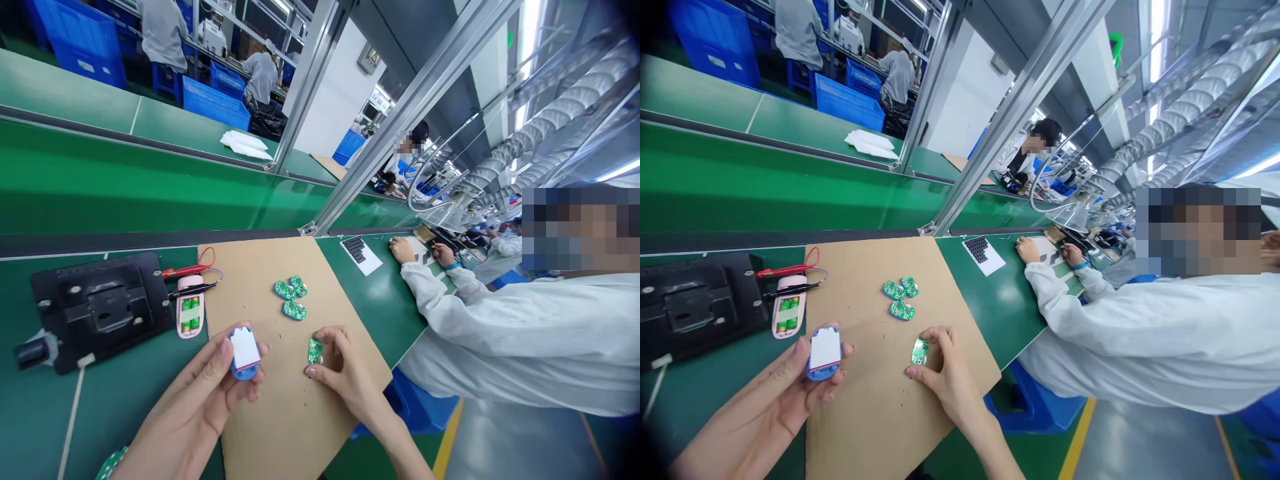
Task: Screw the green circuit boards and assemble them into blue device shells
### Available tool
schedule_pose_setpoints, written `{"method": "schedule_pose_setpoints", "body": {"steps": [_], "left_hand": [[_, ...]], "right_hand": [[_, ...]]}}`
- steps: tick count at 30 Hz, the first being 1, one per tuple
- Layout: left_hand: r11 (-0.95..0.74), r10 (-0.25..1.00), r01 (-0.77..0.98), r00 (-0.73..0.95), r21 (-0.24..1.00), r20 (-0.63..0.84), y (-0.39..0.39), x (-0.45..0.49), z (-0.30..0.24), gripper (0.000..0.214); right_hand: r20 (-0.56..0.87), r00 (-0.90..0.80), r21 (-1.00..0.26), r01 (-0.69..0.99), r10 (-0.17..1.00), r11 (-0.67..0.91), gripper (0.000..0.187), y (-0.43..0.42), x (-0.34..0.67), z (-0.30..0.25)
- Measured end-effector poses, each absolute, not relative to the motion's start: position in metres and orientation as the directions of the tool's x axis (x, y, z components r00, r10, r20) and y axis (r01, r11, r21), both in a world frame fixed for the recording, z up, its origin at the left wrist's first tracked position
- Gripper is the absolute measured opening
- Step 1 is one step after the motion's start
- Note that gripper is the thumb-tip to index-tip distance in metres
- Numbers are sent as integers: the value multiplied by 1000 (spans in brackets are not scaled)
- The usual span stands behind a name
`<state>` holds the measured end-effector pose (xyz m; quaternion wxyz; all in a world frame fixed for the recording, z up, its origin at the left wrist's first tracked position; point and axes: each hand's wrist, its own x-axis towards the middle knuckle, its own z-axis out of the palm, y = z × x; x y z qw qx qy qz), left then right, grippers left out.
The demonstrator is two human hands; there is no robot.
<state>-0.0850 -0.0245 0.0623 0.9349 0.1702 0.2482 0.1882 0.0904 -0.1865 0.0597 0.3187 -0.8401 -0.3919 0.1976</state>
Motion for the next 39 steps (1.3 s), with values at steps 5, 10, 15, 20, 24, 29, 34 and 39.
{"method": "schedule_pose_setpoints", "body": {"steps": [5, 10, 15, 20, 24, 29, 34, 39], "left_hand": [[882, 406, -237, 820, 407, -404, -29, -85, 63, 28], [891, 386, -210, 819, 403, -426, -30, -85, 71, 25], [894, 361, -152, 802, 422, -476, -31, -88, 75, 33], [861, 364, -135, 838, 490, -408, -33, -89, 74, 27], [837, 400, -161, 832, 524, -384, -33, -87, 66, 31], [855, 401, -201, 840, 477, -365, -33, -88, 65, 29], [854, 413, -249, 858, 456, -305, -34, -90, 71, 29], [840, 427, -282, 871, 464, -245, -33, -89, 71, 26]], "right_hand": [[-179, 647, -795, 348, 741, -497, 35, -178, 87, 61], [-178, 663, -957, 55, 727, -284, 41, -164, 74, 75], [-169, 683, -985, -132, 710, -108, 30, -147, 59, 91], [-114, 748, -982, -185, 654, 41, 21, -136, 48, 97], [-169, 670, -966, -260, 723, 15, 23, -135, 42, 103], [-195, 551, -958, -283, 812, -38, 26, -136, 42, 107], [-24, 685, -996, -77, 728, 39, 4, -132, 45, 105], [-24, 529, -988, 116, 848, -101, 22, -135, 47, 107]]}}
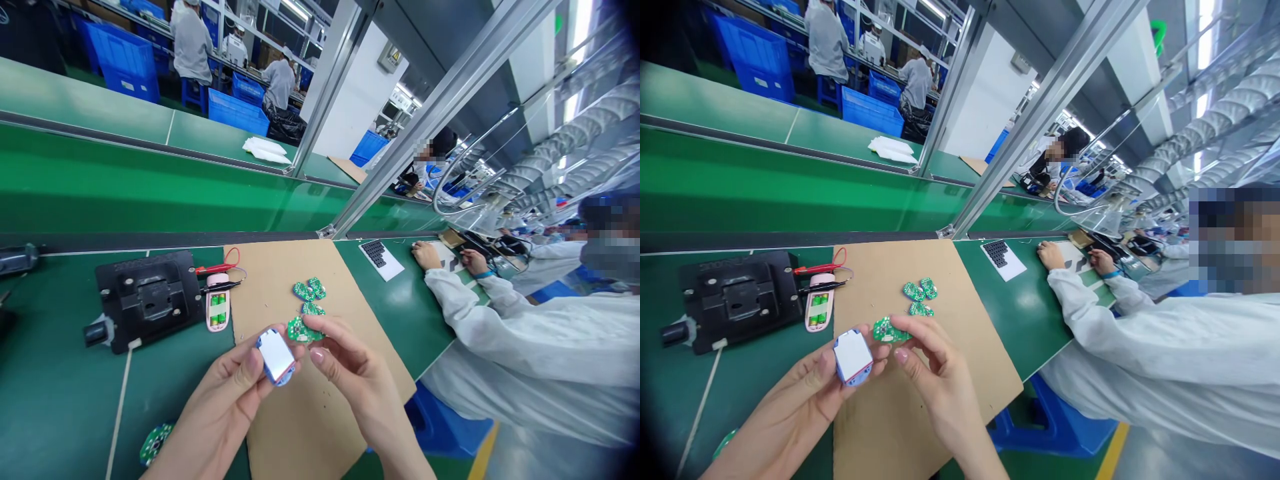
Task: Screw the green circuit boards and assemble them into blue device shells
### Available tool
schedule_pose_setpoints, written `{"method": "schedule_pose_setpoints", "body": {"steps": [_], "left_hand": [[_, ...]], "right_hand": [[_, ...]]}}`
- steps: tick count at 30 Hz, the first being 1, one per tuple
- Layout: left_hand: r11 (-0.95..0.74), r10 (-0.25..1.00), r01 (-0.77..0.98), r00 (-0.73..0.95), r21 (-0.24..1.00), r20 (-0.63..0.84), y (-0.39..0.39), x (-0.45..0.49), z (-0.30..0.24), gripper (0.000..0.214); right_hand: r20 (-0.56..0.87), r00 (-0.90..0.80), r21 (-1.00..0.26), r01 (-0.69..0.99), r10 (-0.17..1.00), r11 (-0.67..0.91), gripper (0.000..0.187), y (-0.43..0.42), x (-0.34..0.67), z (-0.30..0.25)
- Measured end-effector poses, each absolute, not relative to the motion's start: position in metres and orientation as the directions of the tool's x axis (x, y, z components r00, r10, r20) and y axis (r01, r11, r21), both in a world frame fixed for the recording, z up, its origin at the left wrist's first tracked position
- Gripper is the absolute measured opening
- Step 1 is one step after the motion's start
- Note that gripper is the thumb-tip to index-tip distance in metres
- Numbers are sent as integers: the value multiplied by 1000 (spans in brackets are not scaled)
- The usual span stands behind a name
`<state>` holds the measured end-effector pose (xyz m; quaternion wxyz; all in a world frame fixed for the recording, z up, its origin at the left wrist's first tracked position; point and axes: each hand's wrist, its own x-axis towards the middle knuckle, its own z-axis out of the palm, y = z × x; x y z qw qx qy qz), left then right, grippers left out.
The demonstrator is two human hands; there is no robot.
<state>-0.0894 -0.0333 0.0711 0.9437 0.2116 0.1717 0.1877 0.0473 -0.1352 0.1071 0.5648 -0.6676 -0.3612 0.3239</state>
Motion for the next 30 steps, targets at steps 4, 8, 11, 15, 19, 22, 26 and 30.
{"method": "schedule_pose_setpoints", "body": {"steps": [4, 8, 11, 15, 19, 22, 26, 30], "left_hand": [[853, 412, -267, 872, 448, -265, -33, -90, 72, 26], [858, 391, -259, 890, 443, -236, -33, -89, 70, 28], [862, 379, -247, 894, 443, -240, -33, -88, 67, 28], [858, 411, -256, 861, 444, -298, -34, -89, 65, 28], [851, 441, -277, 839, 447, -319, -35, -89, 69, 26], [854, 439, -265, 828, 447, -348, -35, -88, 71, 26], [866, 422, -248, 830, 435, -366, -34, -87, 71, 30], [869, 413, -242, 834, 431, -366, -34, -88, 72, 28]], "right_hand": [[129, 435, -927, 373, 891, -47, 24, -138, 55, 109], [414, 444, -746, 666, 795, 16, 20, -135, 60, 107], [541, 470, -698, 713, 698, 61, 21, -133, 56, 107], [627, 297, -595, 779, 720, 197, 33, -134, 43, 105], [648, 75, -455, 836, 758, 306, 35, -136, 41, 101], [630, -20, -401, 848, 776, 347, 29, -136, 46, 101], [615, -68, -387, 842, 785, 376, 26, -136, 51, 100], [587, -80, -407, 831, 806, 379, 25, -138, 54, 97]]}}
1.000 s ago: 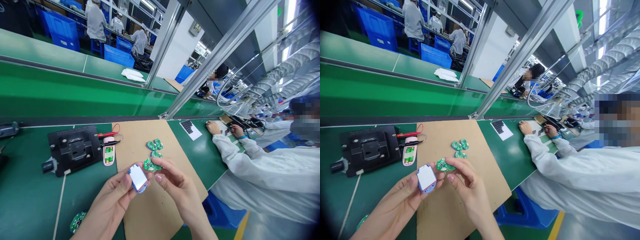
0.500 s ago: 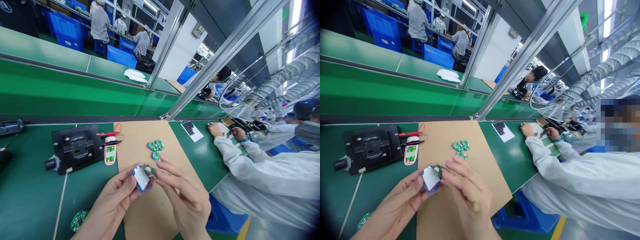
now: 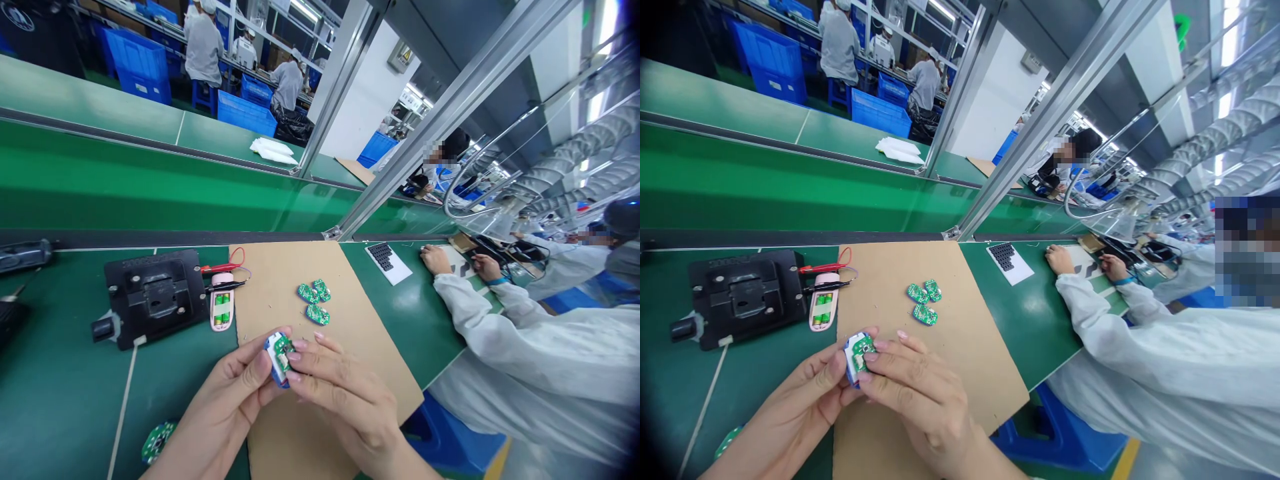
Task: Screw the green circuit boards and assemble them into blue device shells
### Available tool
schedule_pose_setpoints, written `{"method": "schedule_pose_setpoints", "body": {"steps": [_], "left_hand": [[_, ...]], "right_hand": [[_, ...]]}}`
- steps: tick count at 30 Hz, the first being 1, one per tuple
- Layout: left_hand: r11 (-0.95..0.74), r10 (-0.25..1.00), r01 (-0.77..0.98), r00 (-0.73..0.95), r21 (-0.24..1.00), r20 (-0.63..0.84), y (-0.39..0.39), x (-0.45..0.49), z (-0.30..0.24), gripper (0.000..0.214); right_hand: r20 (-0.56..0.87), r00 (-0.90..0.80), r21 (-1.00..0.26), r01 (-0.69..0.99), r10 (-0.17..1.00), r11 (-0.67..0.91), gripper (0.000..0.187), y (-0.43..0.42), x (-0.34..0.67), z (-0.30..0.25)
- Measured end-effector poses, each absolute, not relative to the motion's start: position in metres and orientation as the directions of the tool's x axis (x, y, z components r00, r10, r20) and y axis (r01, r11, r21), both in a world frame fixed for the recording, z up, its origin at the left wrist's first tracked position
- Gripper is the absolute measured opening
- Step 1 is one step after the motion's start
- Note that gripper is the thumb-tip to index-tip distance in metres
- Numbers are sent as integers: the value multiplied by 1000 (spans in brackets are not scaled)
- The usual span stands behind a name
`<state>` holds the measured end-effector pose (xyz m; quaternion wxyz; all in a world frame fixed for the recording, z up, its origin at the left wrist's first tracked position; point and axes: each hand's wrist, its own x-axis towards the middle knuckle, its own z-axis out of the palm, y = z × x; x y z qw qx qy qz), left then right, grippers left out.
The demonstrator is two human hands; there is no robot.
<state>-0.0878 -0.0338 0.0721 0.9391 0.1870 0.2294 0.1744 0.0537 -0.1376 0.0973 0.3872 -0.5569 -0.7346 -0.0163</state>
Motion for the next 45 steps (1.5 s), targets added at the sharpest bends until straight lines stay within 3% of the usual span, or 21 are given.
{"method": "schedule_pose_setpoints", "body": {"steps": [7, 17, 21, 27, 35, 39, 43, 45], "left_hand": [[880, 372, -193, 848, 433, -378, -35, -89, 75, 30], [886, 362, -183, 847, 427, -388, -36, -90, 69, 29], [860, 355, -149, 862, 489, -362, -35, -91, 70, 29], [738, 469, -155, 817, 657, -334, -36, -91, 68, 38], [689, 503, -180, 816, 702, -285, -43, -88, 57, 39], [718, 544, -225, 772, 659, -329, -35, -90, 59, 37], [760, 569, -304, 738, 574, -362, -26, -96, 64, 41], [765, 575, -310, 724, 565, -381, -26, -97, 66, 37]], "right_hand": [[595, -99, -439, 791, 797, 426, 36, -142, 58, 95], [563, -95, -456, 793, 821, 404, 34, -145, 58, 99], [561, -104, -453, 792, 821, 410, 32, -146, 58, 99], [577, -63, -482, 779, 814, 401, 29, -140, 53, 94], [622, 31, -557, 719, 783, 415, 28, -136, 48, 92], [535, 123, -655, 686, 836, 318, 23, -125, 44, 90], [425, 384, -759, 644, 820, 92, 50, -110, 33, 89], [401, 421, -780, 622, 814, 62, 40, -107, 28, 89]]}}
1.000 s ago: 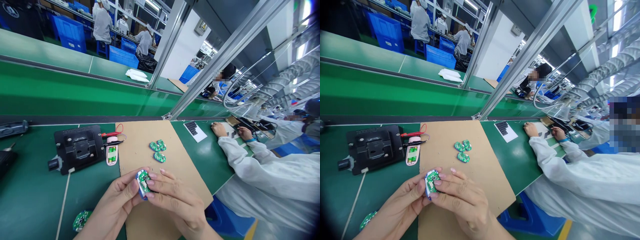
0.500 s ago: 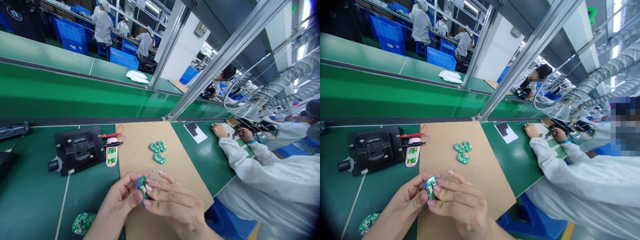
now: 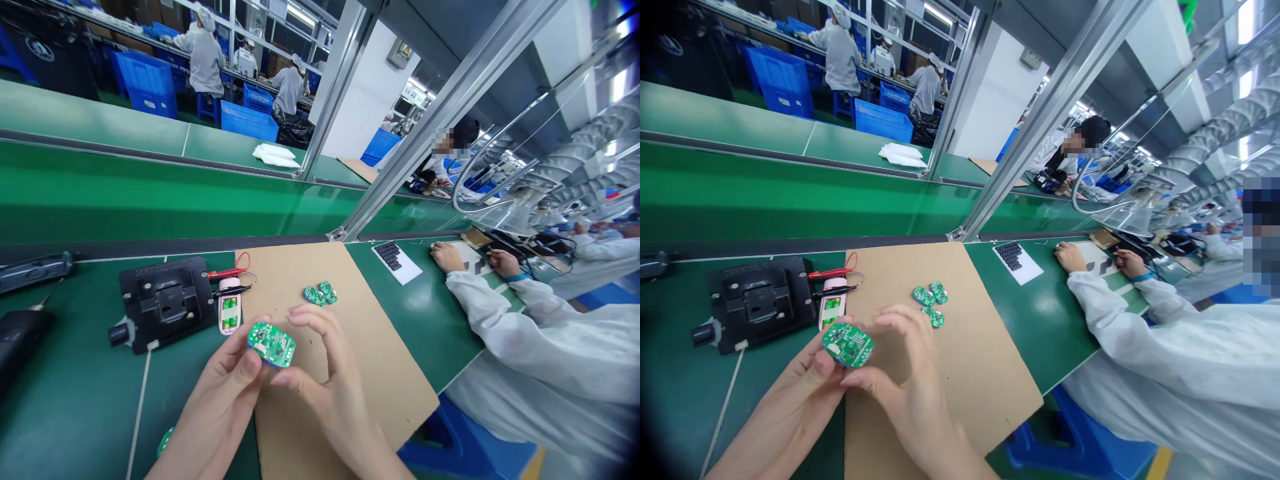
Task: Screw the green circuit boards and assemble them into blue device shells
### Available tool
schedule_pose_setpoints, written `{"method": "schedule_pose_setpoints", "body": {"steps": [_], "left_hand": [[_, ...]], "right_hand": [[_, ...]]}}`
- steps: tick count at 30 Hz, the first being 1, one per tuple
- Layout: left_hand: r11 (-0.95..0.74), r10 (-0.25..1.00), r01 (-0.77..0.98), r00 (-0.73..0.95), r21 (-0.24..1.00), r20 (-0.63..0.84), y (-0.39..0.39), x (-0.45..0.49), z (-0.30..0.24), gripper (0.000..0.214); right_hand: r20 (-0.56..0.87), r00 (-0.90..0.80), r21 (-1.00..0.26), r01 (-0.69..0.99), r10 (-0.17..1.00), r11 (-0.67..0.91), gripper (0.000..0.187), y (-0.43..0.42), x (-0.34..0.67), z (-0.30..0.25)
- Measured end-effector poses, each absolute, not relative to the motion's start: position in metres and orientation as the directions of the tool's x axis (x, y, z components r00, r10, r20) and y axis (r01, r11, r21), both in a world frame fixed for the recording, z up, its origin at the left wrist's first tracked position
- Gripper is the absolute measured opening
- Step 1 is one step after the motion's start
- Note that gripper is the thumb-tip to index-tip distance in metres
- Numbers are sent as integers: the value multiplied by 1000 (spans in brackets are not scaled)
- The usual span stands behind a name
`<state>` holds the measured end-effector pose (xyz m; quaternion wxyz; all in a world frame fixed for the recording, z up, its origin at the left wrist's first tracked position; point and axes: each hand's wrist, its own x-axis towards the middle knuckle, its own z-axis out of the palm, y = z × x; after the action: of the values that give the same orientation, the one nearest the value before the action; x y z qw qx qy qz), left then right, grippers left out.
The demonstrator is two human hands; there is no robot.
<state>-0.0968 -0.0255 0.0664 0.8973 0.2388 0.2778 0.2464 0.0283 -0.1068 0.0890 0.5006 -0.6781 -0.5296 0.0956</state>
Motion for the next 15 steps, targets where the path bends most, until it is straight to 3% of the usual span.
{"method": "schedule_pose_setpoints", "body": {"steps": [4, 10, 15], "left_hand": [[735, 601, -307, 708, 605, -371, -27, -94, 73, 31], [672, 582, -170, 723, 720, -372, -21, -93, 83, 43], [609, 605, -90, 695, 788, -388, -17, -96, 81, 35]], "right_hand": [[420, 365, -763, 637, 831, 106, 26, -108, 28, 90], [543, 207, -603, 770, 814, 207, 30, -111, 40, 100], [632, 66, -467, 827, 772, 312, 36, -112, 46, 100]]}}
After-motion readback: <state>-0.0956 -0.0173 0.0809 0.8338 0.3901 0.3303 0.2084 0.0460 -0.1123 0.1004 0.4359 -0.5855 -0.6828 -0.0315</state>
